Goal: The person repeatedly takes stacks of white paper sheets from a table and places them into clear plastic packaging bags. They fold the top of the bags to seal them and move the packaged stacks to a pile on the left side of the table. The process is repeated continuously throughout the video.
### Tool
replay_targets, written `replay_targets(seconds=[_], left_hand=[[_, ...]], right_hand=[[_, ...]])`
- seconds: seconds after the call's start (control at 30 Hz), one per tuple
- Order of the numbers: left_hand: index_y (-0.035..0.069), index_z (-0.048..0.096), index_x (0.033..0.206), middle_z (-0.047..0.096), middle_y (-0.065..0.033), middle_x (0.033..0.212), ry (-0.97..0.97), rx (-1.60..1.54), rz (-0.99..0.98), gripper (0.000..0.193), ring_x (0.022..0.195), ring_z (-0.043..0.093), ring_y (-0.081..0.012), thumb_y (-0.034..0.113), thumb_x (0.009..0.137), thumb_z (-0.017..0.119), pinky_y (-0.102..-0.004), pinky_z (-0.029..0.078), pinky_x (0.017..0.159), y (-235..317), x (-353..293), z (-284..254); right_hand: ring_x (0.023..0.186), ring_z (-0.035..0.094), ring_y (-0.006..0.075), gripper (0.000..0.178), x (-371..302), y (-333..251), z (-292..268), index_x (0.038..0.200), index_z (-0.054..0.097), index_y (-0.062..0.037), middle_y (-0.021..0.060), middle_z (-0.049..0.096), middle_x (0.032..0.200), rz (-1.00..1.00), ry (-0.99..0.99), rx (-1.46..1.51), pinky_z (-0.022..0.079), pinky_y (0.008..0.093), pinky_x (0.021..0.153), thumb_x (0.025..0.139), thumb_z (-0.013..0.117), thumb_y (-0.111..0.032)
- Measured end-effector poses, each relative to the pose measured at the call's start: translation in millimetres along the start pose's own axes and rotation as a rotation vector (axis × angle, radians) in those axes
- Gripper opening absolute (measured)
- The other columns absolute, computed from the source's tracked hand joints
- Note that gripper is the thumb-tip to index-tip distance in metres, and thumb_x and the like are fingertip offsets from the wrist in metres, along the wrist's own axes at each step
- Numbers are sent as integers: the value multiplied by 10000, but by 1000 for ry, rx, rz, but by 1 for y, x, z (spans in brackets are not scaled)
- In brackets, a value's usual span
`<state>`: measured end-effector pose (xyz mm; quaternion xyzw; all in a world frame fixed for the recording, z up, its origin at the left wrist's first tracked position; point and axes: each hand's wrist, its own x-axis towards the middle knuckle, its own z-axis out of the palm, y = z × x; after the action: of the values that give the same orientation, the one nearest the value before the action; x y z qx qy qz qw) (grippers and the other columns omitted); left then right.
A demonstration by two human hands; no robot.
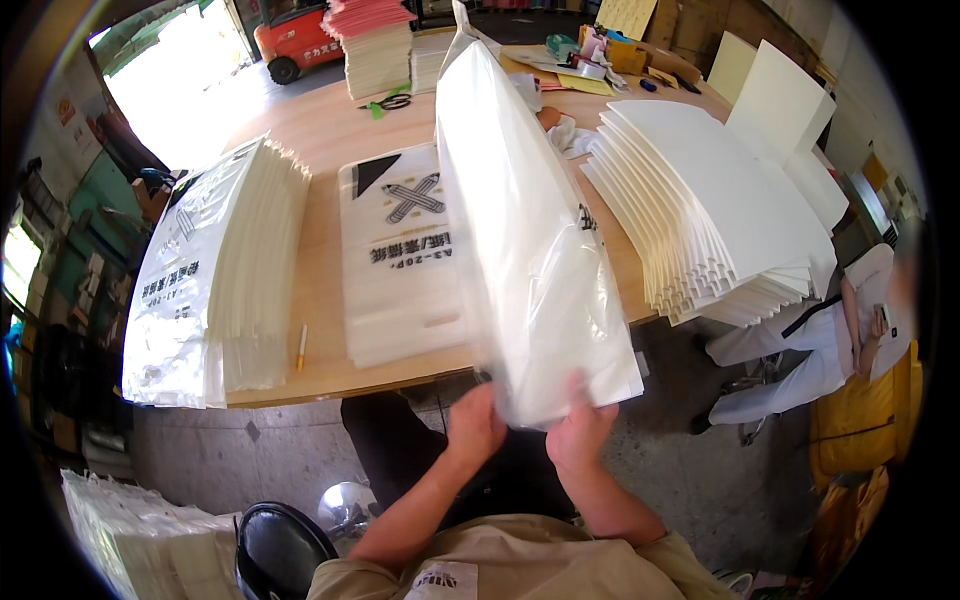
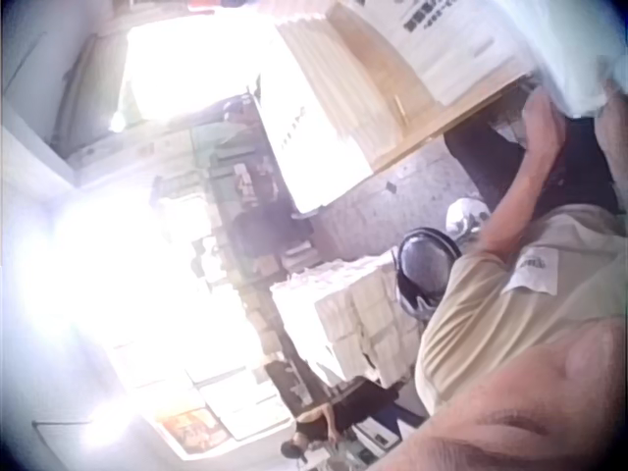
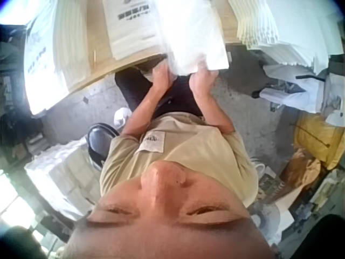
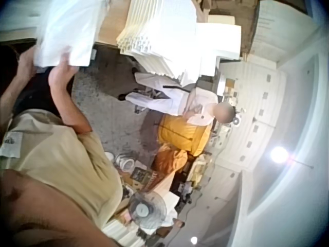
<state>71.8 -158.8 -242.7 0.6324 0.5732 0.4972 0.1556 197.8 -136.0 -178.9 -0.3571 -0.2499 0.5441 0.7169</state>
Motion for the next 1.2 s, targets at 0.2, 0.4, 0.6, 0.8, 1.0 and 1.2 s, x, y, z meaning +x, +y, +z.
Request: replay_targets(seconds=[0.2,0.4,0.6,0.8,1.0,1.2], left_hand=[[46,648,1015,628,-184,813,-131,-17,41,277,749,636,-396,-75,789,543,-439,524,639,7,-32,10],[30,640,1109,699,-133,886,-272,-301,-450,190,753,689,-246,57,960,526,-362,553,650,3,-35,5],[55,466,1363,627,-68,988,-62,-932,-758,384,677,598,-114,86,989,552,-268,520,591,-6,-46,3],[31,212,1528,429,-120,1270,173,-375,-343,855,1137,504,-215,144,865,739,-329,489,894,-10,-29,-40],[34,105,1564,169,-208,1565,75,-320,-211,1154,1435,261,-352,321,739,860,-443,313,1132,11,9,-52],[13,376,1470,343,-231,1526,306,-4,-191,681,1423,342,-335,43,863,683,-418,283,1150,-7,-2,-62]], right_hand=[[1037,593,181,437,19,15,11,1285,528,78,131,629,1188,-163,51,-281,477,325,891,922,684,-108],[826,626,135,255,32,43,19,1060,654,76,115,703,896,-190,-5,-586,507,329,731,944,658,-151],[675,666,220,219,41,76,21,955,656,70,185,660,732,-366,-89,-694,499,354,612,955,632,-148],[732,691,231,190,39,72,21,948,658,67,168,689,779,-361,-143,-667,525,346,675,924,677,-121],[1018,633,186,563,40,52,16,1366,444,55,129,636,1188,-253,-386,-620,515,312,853,910,711,-139],[1112,580,178,536,47,54,-4,1457,341,13,135,543,1310,3,-255,-394,519,302,874,974,566,-41]])
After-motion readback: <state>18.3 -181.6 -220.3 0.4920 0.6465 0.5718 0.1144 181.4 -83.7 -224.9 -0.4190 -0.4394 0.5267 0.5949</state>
